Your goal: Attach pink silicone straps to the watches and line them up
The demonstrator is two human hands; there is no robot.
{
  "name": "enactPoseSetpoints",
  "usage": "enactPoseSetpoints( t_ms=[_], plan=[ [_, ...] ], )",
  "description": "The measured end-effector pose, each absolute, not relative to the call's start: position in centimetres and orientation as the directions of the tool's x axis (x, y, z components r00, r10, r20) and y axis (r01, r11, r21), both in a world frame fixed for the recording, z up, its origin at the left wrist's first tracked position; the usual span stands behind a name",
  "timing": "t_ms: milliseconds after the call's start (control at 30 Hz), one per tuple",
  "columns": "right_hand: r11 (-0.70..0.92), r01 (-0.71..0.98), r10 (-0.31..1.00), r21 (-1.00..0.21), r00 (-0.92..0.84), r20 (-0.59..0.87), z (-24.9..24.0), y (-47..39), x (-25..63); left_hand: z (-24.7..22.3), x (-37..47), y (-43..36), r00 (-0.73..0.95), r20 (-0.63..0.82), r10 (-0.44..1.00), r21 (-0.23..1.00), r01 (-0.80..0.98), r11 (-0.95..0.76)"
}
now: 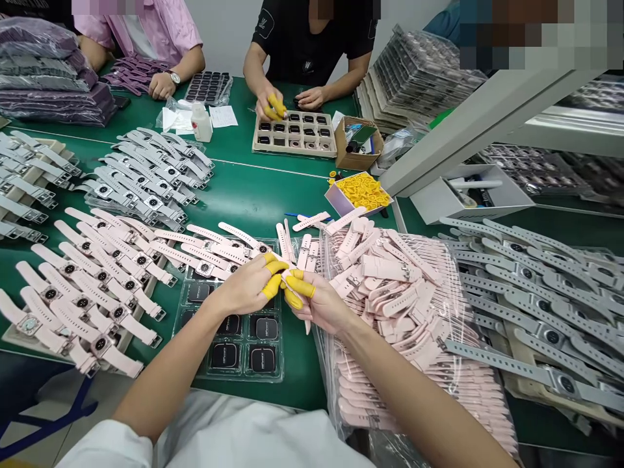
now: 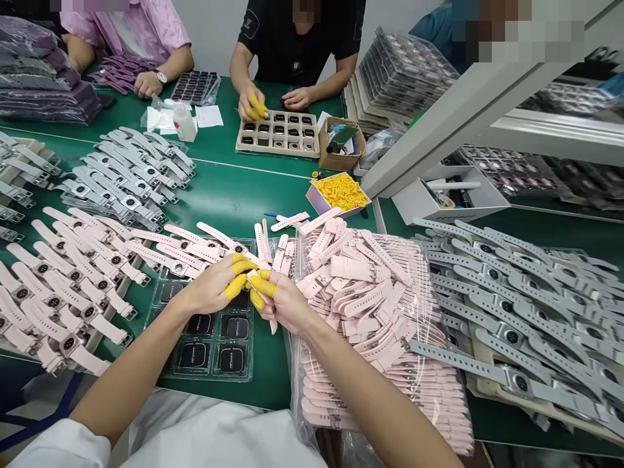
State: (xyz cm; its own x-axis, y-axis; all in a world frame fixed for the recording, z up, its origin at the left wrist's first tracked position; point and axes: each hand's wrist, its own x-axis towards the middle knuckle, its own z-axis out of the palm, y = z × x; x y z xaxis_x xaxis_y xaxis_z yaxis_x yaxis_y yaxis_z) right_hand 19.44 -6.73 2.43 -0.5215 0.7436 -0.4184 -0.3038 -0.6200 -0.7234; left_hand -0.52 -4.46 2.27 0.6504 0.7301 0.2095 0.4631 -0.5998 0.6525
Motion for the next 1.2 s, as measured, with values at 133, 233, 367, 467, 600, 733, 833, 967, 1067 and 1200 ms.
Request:
enactPoseSetpoints(
  t_ms=[133, 233, 367, 467, 600, 733, 833, 967, 1067, 1200],
  plan=[
    [-0.569, -0.308, 0.790, -0.762, -0.462, -0.403, 2.6, -6.8, 19.2, 1.9, -1.2, -4.2, 0.594, 0.219, 0.774, 0.826, 0.310, -0.472],
    [-0.479, -0.293, 0.848, -0.827, -0.397, -0.351, 2.5, -6.8, 19.1, 1.4, -1.1, -4.1, 0.495, 0.197, 0.846, 0.933, 0.169, -0.316],
    [-0.546, -0.259, 0.790, -0.797, -0.476, -0.387, 2.5, -6.8, 19.1, 1.0, -0.1, -3.8, 0.340, 0.225, 0.913, 0.974, -0.083, -0.210],
    [-0.660, -0.246, 0.688, -0.710, -0.577, -0.439, 2.6, -6.6, 19.1, 1.2, 0.1, -3.4, 0.218, 0.189, 0.958, 0.951, -0.284, -0.123],
    [-0.674, -0.130, 0.618, -0.727, -0.640, -0.458, 2.9, -6.3, 19.3, 1.8, -1.0, -2.5, -0.096, 0.088, 0.991, 0.904, -0.411, -0.120],
    [-0.615, -0.058, 0.672, -0.787, -0.560, -0.484, 3.3, -6.1, 19.4, 2.3, -1.9, -1.8, -0.274, 0.046, 0.961, 0.887, -0.432, -0.166],
    [-0.564, -0.010, 0.724, -0.826, -0.489, -0.488, 3.2, -6.0, 19.5, 2.4, -2.5, -1.3, -0.347, 0.057, 0.936, 0.877, -0.430, -0.213],
    [-0.487, -0.015, 0.785, -0.873, -0.445, -0.431, 2.6, -6.1, 19.5, 2.1, -2.9, -1.1, -0.357, 0.064, 0.932, 0.910, -0.363, -0.201],
    [-0.341, -0.134, 0.893, -0.930, -0.355, -0.276, 2.2, -6.2, 19.1, 1.4, -1.6, -1.9, 0.048, -0.039, 0.998, 0.977, -0.207, 0.048],
    [-0.342, -0.180, 0.883, -0.922, -0.399, -0.249, 2.2, -6.7, 18.7, 0.6, 0.5, -3.6, 0.364, 0.060, 0.929, 0.988, 0.111, -0.108]
  ],
)
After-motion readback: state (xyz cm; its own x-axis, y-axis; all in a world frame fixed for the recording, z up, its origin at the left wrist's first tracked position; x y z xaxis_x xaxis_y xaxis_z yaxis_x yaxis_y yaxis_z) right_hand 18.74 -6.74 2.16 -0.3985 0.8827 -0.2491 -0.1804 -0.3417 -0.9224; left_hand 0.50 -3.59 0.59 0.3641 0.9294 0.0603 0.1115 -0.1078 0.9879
